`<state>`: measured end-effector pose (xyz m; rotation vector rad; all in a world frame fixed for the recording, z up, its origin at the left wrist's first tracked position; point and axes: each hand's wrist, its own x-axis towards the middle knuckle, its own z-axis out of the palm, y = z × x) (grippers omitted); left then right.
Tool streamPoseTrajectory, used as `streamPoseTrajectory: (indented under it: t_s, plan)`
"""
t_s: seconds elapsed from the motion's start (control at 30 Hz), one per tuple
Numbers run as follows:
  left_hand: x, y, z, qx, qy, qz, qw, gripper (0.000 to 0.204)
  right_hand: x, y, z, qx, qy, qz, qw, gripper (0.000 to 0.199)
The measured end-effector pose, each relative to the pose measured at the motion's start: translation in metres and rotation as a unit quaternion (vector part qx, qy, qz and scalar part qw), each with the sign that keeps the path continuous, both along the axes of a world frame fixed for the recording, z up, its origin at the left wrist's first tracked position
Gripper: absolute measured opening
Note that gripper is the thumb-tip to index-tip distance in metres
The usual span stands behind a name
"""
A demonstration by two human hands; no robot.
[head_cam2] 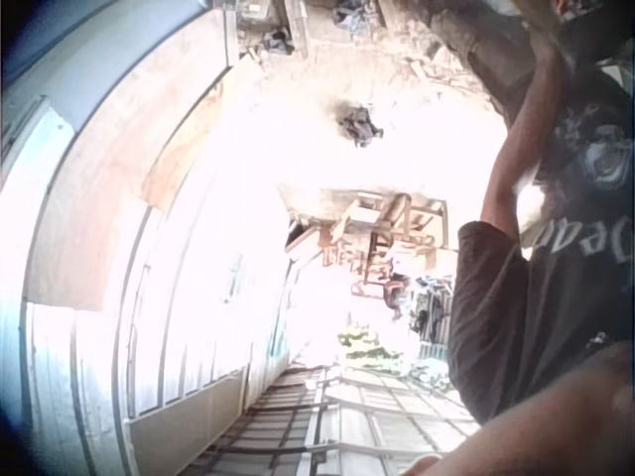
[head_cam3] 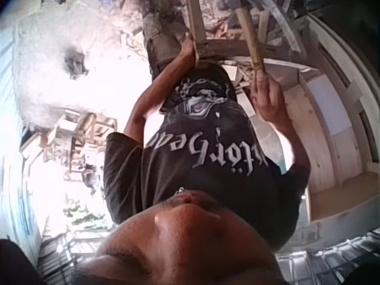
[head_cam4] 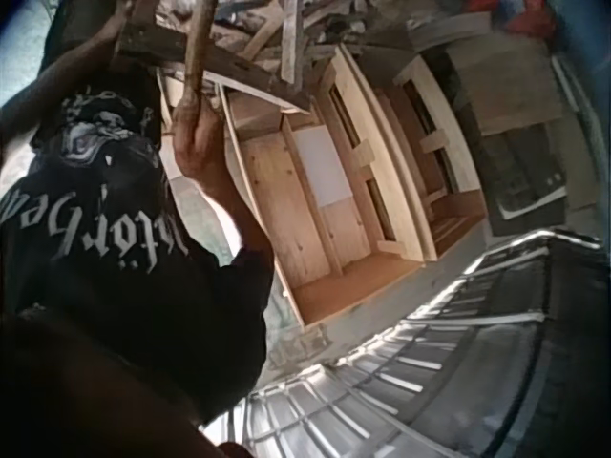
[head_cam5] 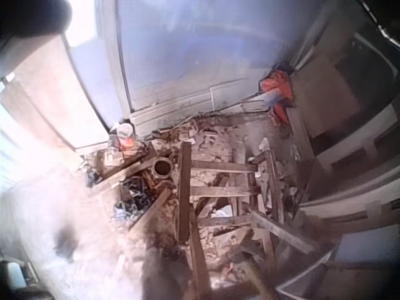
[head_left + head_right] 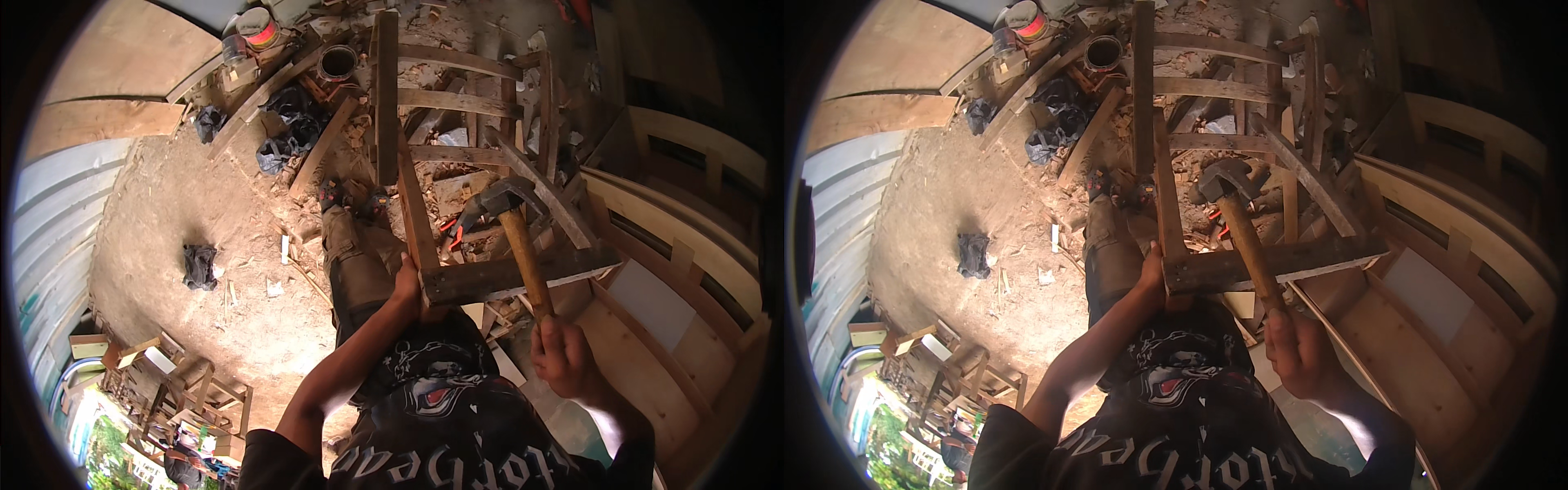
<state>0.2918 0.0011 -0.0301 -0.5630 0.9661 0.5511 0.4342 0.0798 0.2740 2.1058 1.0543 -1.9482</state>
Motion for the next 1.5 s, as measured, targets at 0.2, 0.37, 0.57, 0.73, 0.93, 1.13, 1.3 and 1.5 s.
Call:
streamPoseTrajectory:
  t_s: [0.2,0.37,0.57,0.73,0.93,1.13,1.3,1.5]
  plan:
    - [-0.009,0.015,0.02,0.0,-0.05,0.015,0.999,0.069,0.026,-0.02,-0.013,-0.231,-0.031,-0.093,0.968,0.043]
    - [-0.012,0.023,0.038,0.016,-0.003,0.009,1.0,0.07,0.005,0.044,0.01,0.215,0.067,-0.224,0.948,0.063]
    - [-0.018,0.004,0.016,-0.022,-0.134,-0.002,0.991,0.082,0.02,-0.046,-0.015,-0.013,-0.099,0.202,0.974,0.041]
    - [-0.017,-0.006,-0.007,0.012,-0.148,0.004,0.989,0.084,0.045,-0.058,-0.001,0.021,0.016,-0.179,0.983,0.046]
    - [-0.047,0.034,-0.032,0.231,0.176,-0.172,0.941,0.069,0.064,-0.145,-0.113,0.284,-0.062,-0.417,0.861,0.05]
    - [0.013,0.11,0.057,0.669,0.211,-0.404,0.588,0.068,0.044,-0.317,-0.284,0.174,-0.33,-0.557,0.742,0.049]
    - [0.086,0.093,0.086,0.667,0.261,-0.641,0.276,0.117,-0.012,-0.401,-0.355,-0.018,-0.115,-0.828,0.549,0.026]
    - [0.085,0.101,0.076,0.69,0.152,-0.654,0.272,0.077,-0.183,-0.445,-0.344,0.082,-0.108,-0.842,0.523,0.038]
